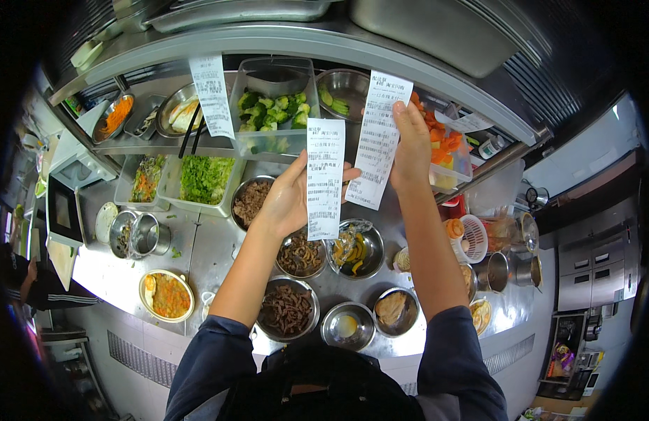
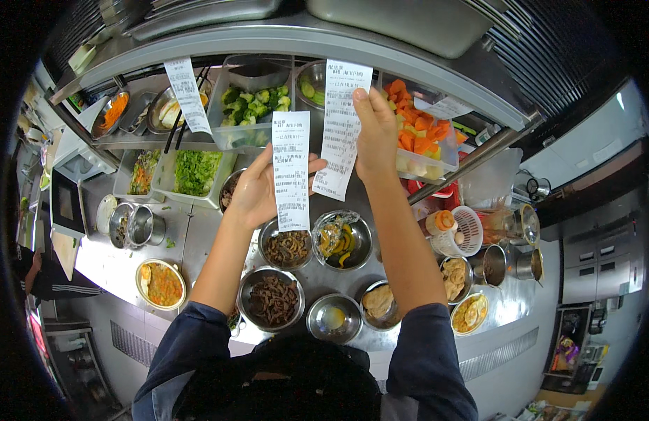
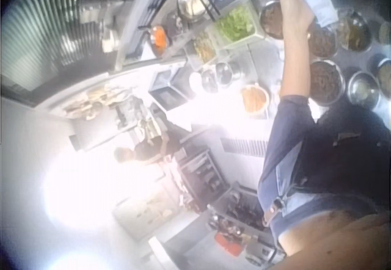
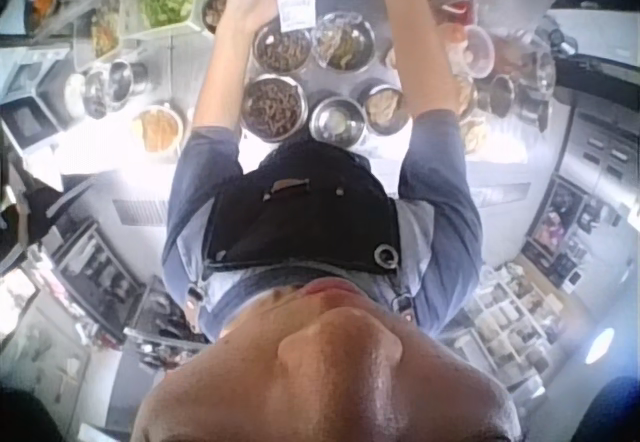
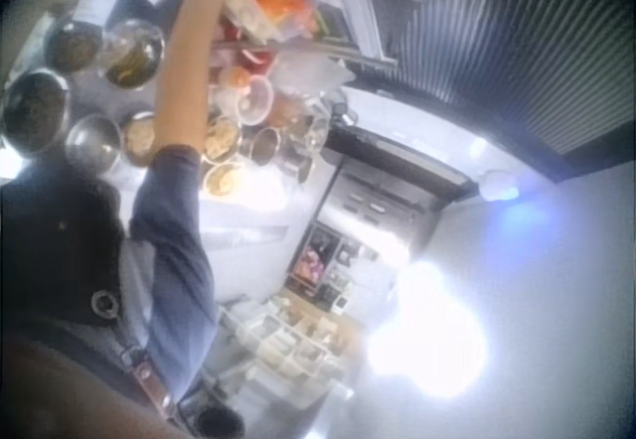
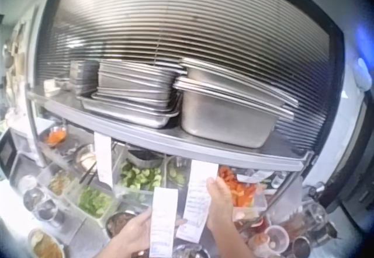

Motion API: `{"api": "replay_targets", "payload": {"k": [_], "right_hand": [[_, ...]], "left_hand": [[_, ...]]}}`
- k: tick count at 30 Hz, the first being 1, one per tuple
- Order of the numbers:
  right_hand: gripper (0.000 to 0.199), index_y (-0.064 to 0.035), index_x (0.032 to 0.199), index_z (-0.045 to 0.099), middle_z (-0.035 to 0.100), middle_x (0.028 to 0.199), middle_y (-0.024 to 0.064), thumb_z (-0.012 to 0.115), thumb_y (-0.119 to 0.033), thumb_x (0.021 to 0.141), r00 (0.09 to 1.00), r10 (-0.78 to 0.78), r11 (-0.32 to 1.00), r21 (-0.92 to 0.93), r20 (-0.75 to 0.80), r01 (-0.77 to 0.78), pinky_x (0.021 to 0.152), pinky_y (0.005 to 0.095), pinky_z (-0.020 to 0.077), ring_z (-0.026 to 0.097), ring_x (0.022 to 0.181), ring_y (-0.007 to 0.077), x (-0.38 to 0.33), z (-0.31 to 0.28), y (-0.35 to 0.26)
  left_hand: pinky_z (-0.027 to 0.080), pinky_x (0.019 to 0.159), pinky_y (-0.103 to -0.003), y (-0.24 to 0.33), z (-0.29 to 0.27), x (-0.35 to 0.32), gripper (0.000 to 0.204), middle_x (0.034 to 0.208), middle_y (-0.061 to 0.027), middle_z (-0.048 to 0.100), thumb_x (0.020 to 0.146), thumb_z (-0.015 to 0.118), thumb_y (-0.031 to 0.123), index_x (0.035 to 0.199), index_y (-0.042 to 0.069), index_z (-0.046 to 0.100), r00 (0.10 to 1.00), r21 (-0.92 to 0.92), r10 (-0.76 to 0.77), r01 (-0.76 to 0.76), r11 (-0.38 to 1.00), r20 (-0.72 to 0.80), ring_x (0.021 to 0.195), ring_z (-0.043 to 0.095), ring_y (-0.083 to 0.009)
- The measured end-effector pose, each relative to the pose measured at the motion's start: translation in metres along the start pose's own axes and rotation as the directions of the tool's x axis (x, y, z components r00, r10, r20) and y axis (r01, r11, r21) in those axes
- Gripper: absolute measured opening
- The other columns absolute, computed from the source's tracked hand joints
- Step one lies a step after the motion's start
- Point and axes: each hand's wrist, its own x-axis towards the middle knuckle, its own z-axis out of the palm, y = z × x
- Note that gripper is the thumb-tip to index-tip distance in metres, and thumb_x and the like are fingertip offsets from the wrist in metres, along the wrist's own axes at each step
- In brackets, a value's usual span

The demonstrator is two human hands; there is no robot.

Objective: The person washes hands, then assembles multiple bowls by adding lettuce, broccoli, and other prepared ingredients from containers on a stainless steel counter. The person handles order slips and places them on the counter while preparing the bowls.

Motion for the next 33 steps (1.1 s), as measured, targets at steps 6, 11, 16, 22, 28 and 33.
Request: {"api": "replay_targets", "payload": {"k": [6, 11, 16, 22, 28, 33], "right_hand": [[0.027, -0.0018, 0.11, 0.058, 0.067, 0.097, 0.0122, 0.051, -0.024, 0.097, 0.999, 0.008, 0.999, 0.045, -0.043, -0.006, 0.07, 0.0281, 0.0531, 0.065, 0.082, 0.0149, 0.005, 0.0, 0.004], [0.024, -0.001, 0.107, 0.061, 0.066, 0.096, 0.0061, 0.054, -0.021, 0.096, 0.996, 0.013, 0.997, 0.083, -0.09, -0.006, 0.072, 0.0254, 0.0503, 0.063, 0.083, 0.0111, 0.006, 0.003, -0.004], [0.022, -0.0003, 0.106, 0.063, 0.068, 0.095, 0.005, 0.057, -0.018, 0.094, 0.986, 0.012, 0.988, 0.152, -0.168, 0.014, 0.07, 0.0256, 0.0507, 0.064, 0.08, 0.0117, 0.009, 0.01, -0.019], [0.025, 0.0013, 0.108, 0.062, 0.067, 0.098, 0.0059, 0.057, -0.018, 0.094, 0.983, 0.075, 0.988, 0.148, -0.168, -0.05, 0.071, 0.0273, 0.0517, 0.064, 0.082, 0.0136, 0.008, 0.009, -0.029], [0.027, 0.0016, 0.111, 0.06, 0.066, 0.099, 0.0065, 0.056, -0.018, 0.093, 0.995, 0.07, 0.989, 0.131, -0.072, -0.06, 0.075, 0.0276, 0.0505, 0.064, 0.087, 0.0134, 0.01, 0.003, -0.028], [0.037, 0.0017, 0.122, 0.053, 0.063, 0.114, 0.0117, 0.051, -0.022, 0.094, 0.99, 0.138, 0.99, -0.002, 0.025, -0.138, 0.086, 0.0321, 0.0487, 0.061, 0.101, 0.0201, 0.002, -0.004, -0.023]], "left_hand": [[0.051, 0.086, -0.036, 0.004, -0.001, 0.004, 0.065, 0.128, -0.0256, 0.054, 0.1, 0.027, 0.048, 0.128, -0.006, 0.049, 1.0, 0.037, 0.019, -0.019, 0.999, 0.0, 0.098, 0.063, -0.0258], [0.051, 0.086, -0.037, 0.005, 0.001, 0.007, 0.067, 0.128, -0.0251, 0.055, 0.1, 0.027, 0.049, 0.13, -0.006, 0.048, 0.999, 0.045, 0.033, -0.034, 0.998, 0.026, 0.098, 0.063, -0.0261], [0.051, 0.088, -0.038, 0.009, 0.011, 0.012, 0.066, 0.127, -0.0283, 0.053, 0.1, 0.027, 0.048, 0.131, -0.007, 0.046, 0.994, 0.017, 0.069, -0.071, 0.997, 0.079, 0.101, 0.063, -0.0278], [0.05, 0.089, -0.038, 0.013, 0.019, 0.013, 0.065, 0.124, -0.0251, 0.057, 0.1, 0.027, 0.049, 0.126, -0.005, 0.051, 0.994, 0.045, 0.065, -0.069, 0.997, 0.091, 0.098, 0.063, -0.0264], [0.045, 0.099, -0.044, 0.015, 0.016, 0.013, 0.067, 0.131, -0.0277, 0.05, 0.1, 0.026, 0.049, 0.132, -0.007, 0.043, 0.997, 0.042, 0.059, -0.062, 0.997, 0.056, 0.112, 0.058, -0.034], [0.04, 0.105, -0.047, 0.017, 0.014, 0.015, 0.067, 0.133, -0.0263, 0.049, 0.099, 0.028, 0.05, 0.131, -0.007, 0.045, 0.997, 0.014, 0.052, -0.053, 0.999, 0.065, 0.12, 0.052, -0.0359]]}}
